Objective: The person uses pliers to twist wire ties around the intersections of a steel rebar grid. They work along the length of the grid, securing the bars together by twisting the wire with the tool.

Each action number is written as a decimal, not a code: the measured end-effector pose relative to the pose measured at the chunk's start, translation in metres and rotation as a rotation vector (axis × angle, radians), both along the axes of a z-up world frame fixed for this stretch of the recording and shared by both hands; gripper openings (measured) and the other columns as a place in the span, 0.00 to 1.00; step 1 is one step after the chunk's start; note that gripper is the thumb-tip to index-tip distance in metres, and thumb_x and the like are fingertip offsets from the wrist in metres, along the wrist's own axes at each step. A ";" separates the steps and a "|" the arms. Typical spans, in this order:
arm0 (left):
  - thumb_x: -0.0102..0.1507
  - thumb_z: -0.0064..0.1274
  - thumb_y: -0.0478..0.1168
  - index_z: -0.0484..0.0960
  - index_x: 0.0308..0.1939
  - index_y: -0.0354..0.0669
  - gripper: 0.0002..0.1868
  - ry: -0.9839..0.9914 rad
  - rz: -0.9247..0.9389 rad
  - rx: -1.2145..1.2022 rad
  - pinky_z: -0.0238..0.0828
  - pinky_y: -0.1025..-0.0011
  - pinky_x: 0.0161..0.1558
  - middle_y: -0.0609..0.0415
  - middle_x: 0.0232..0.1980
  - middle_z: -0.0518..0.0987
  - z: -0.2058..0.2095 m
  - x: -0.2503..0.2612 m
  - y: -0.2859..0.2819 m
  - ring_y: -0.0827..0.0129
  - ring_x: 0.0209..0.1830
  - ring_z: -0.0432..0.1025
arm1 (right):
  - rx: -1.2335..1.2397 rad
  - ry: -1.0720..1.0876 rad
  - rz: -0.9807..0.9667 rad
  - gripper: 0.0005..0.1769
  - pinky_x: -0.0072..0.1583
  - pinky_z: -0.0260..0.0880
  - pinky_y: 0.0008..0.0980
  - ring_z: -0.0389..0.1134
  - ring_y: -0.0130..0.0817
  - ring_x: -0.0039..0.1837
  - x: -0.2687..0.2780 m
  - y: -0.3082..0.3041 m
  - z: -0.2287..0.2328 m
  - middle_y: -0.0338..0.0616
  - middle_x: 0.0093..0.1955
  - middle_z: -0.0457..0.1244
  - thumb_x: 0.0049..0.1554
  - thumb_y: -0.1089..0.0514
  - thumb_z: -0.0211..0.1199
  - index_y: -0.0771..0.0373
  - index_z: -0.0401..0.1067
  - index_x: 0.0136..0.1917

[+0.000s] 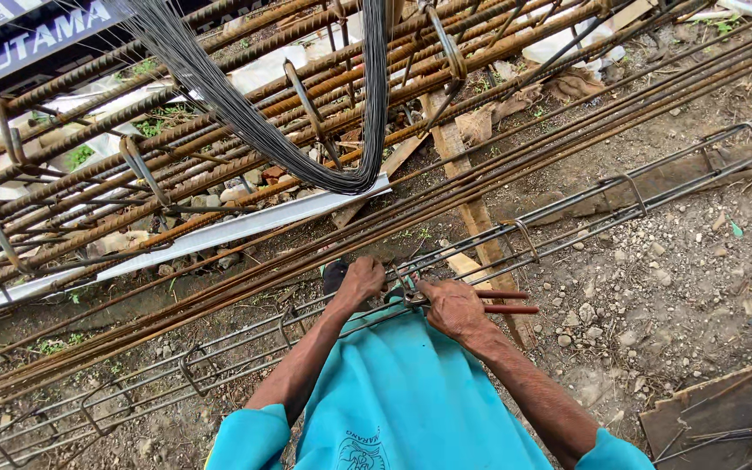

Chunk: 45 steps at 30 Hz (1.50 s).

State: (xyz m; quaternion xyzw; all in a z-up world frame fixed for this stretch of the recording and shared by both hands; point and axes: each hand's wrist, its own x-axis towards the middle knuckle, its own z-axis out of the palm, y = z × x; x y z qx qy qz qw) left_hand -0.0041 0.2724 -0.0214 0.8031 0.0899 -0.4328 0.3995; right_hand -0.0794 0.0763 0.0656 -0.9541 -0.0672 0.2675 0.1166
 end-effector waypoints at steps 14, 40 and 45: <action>0.58 0.49 0.62 0.85 0.26 0.44 0.26 0.126 -0.023 -0.043 0.71 0.60 0.32 0.48 0.20 0.80 0.018 0.014 -0.005 0.55 0.24 0.76 | 0.233 0.223 -0.478 0.14 0.51 0.72 0.50 0.73 0.51 0.49 0.023 0.012 -0.014 0.45 0.38 0.69 0.51 0.52 0.57 0.49 0.73 0.52; 0.66 0.55 0.38 0.78 0.22 0.46 0.16 -0.045 0.439 -0.431 0.57 0.75 0.28 0.59 0.19 0.64 0.014 -0.012 -0.001 0.78 0.23 0.56 | 0.423 0.430 -0.513 0.19 0.56 0.66 0.62 0.69 0.67 0.56 0.064 0.029 0.049 0.65 0.45 0.69 0.57 0.52 0.56 0.71 0.76 0.49; 0.62 0.61 0.42 0.81 0.20 0.48 0.15 -0.057 0.397 -0.439 0.57 0.74 0.27 0.59 0.17 0.69 0.014 -0.014 -0.006 0.77 0.21 0.59 | 0.468 0.451 -0.564 0.14 0.50 0.69 0.50 0.71 0.52 0.45 0.039 0.004 -0.037 0.53 0.35 0.68 0.55 0.54 0.56 0.65 0.77 0.41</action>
